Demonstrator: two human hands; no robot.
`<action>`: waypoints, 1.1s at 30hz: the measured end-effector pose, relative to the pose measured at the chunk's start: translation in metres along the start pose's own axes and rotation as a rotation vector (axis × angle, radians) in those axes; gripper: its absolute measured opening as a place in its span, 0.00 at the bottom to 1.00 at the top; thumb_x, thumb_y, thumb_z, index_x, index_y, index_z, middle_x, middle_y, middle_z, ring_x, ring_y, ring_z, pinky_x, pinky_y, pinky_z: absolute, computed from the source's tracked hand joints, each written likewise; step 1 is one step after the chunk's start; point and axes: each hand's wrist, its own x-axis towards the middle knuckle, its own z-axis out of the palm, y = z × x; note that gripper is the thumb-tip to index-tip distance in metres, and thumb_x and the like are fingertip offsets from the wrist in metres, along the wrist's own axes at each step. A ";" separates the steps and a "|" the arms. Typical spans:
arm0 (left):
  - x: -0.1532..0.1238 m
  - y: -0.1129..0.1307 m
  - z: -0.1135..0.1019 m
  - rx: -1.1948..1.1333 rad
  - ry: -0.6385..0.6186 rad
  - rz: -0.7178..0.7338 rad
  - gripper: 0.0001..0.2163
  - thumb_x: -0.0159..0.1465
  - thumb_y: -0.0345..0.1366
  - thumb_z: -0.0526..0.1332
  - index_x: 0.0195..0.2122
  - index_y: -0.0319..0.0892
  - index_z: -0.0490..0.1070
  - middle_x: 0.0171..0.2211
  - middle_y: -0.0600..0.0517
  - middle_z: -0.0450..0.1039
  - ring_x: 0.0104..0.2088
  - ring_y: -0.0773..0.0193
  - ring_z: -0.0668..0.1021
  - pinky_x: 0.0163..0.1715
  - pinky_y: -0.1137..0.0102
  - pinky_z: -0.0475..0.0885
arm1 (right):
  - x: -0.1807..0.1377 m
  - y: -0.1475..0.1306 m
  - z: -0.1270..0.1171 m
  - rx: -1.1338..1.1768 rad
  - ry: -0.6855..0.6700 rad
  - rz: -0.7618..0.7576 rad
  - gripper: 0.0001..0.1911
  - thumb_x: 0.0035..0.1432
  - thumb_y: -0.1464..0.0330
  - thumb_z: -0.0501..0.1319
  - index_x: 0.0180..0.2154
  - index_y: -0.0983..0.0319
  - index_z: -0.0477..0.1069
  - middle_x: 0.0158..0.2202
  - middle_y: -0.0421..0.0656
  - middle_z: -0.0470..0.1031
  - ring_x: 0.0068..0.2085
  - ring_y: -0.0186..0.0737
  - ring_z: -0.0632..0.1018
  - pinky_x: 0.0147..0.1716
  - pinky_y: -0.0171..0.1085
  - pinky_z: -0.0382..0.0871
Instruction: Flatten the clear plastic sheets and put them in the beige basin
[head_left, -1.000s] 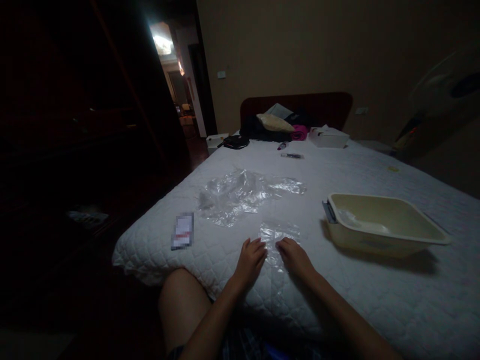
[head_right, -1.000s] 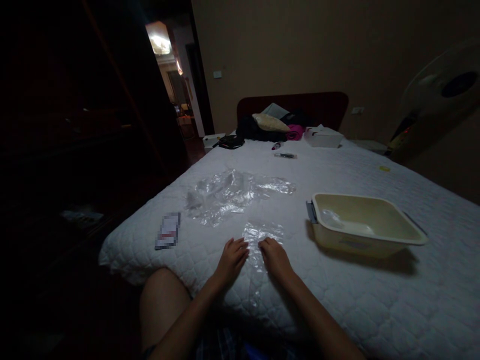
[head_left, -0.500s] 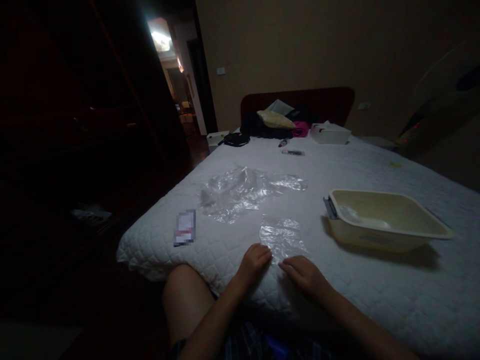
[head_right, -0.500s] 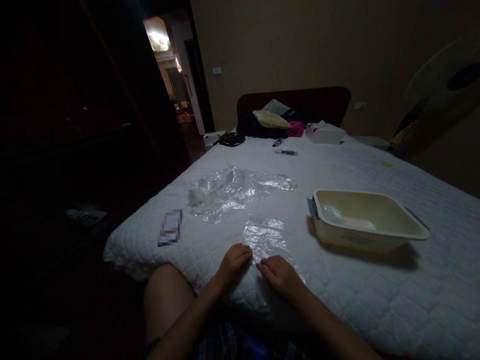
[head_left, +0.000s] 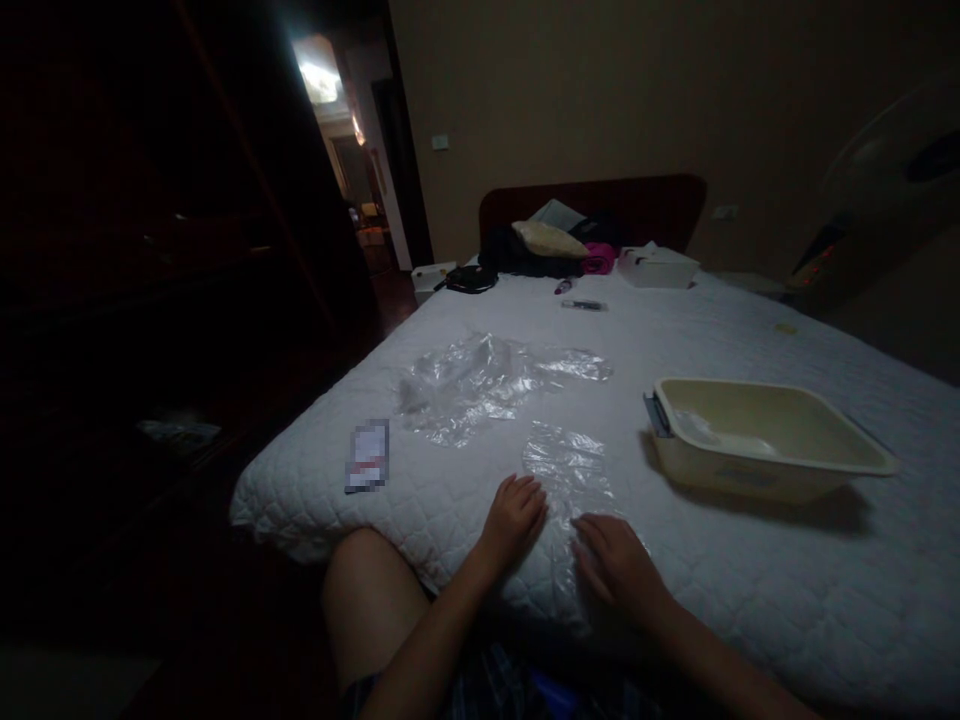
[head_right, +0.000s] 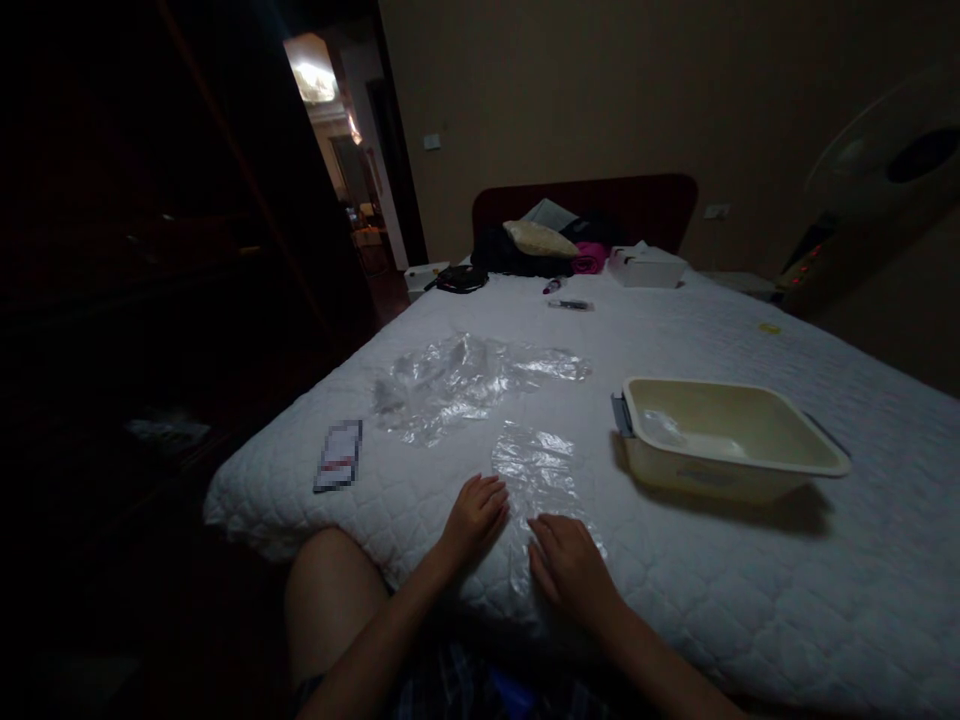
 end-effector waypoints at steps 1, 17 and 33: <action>0.000 0.000 0.000 -0.001 0.002 -0.001 0.10 0.61 0.31 0.53 0.43 0.40 0.66 0.43 0.47 0.71 0.48 0.58 0.69 0.51 0.56 0.62 | 0.007 0.001 0.002 0.010 0.021 0.113 0.16 0.55 0.68 0.52 0.45 0.67 0.65 0.40 0.53 0.71 0.41 0.47 0.72 0.40 0.45 0.65; -0.012 -0.001 -0.007 -0.060 0.080 -0.077 0.15 0.59 0.28 0.52 0.48 0.39 0.61 0.44 0.43 0.67 0.45 0.58 0.69 0.46 0.56 0.65 | 0.061 0.021 0.016 0.729 0.001 0.605 0.17 0.50 0.64 0.53 0.42 0.63 0.65 0.29 0.41 0.70 0.27 0.36 0.73 0.27 0.34 0.67; -0.011 0.001 -0.007 -0.012 -0.072 0.064 0.13 0.59 0.31 0.53 0.45 0.38 0.65 0.44 0.44 0.69 0.49 0.58 0.69 0.49 0.59 0.64 | 0.065 0.037 0.024 0.573 0.046 0.576 0.17 0.52 0.65 0.51 0.42 0.64 0.66 0.32 0.44 0.71 0.28 0.36 0.72 0.28 0.34 0.66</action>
